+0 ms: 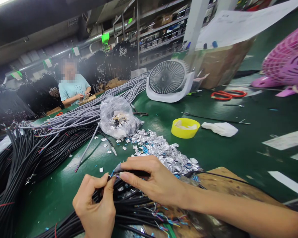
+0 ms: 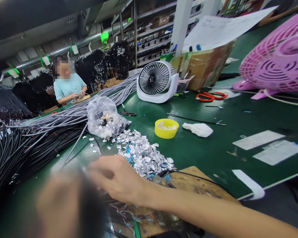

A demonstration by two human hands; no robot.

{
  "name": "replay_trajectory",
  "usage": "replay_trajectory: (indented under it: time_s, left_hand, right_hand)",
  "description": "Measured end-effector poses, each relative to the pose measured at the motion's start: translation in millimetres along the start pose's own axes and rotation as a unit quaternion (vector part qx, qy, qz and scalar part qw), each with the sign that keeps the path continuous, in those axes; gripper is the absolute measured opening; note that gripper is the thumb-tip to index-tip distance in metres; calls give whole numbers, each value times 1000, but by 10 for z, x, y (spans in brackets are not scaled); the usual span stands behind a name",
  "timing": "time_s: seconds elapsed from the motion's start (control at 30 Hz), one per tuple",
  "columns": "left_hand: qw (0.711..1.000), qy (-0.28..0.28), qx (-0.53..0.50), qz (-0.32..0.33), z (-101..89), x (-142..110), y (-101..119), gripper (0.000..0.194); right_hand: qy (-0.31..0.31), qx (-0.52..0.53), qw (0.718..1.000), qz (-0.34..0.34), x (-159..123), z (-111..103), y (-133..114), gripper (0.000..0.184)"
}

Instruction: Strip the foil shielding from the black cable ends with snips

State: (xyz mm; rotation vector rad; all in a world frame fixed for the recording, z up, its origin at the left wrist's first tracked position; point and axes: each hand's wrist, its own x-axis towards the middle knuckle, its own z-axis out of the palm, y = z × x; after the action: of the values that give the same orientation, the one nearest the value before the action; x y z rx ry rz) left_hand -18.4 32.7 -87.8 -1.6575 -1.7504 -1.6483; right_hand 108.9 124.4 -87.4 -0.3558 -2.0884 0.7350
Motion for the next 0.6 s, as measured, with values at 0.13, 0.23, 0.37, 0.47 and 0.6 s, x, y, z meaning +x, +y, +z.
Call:
replay_trajectory:
  time_s: [0.13,0.23,0.37,0.47,0.6]
  left_hand:
    - [1000,0,5,-10,2,-4,10,20]
    - [1000,1,5,-14,5,-8,14,19]
    - [1000,1,2,-24,-1,-12,15,19]
    - [999,-12,-12,-35,-6,-15,-1,16]
    - [996,-50,-49,-47,-4,-32,-49,13]
  right_hand:
    - [4,1,1000,-3,7,3,5,33]
    - [6,-3,1000,-4,6,6,9,31]
    - [4,1,1000,2,-5,8,10,31]
    - [11,-6,1000,7,-12,6,7,31]
    - [25,-15,1000,5,-11,4,16,30]
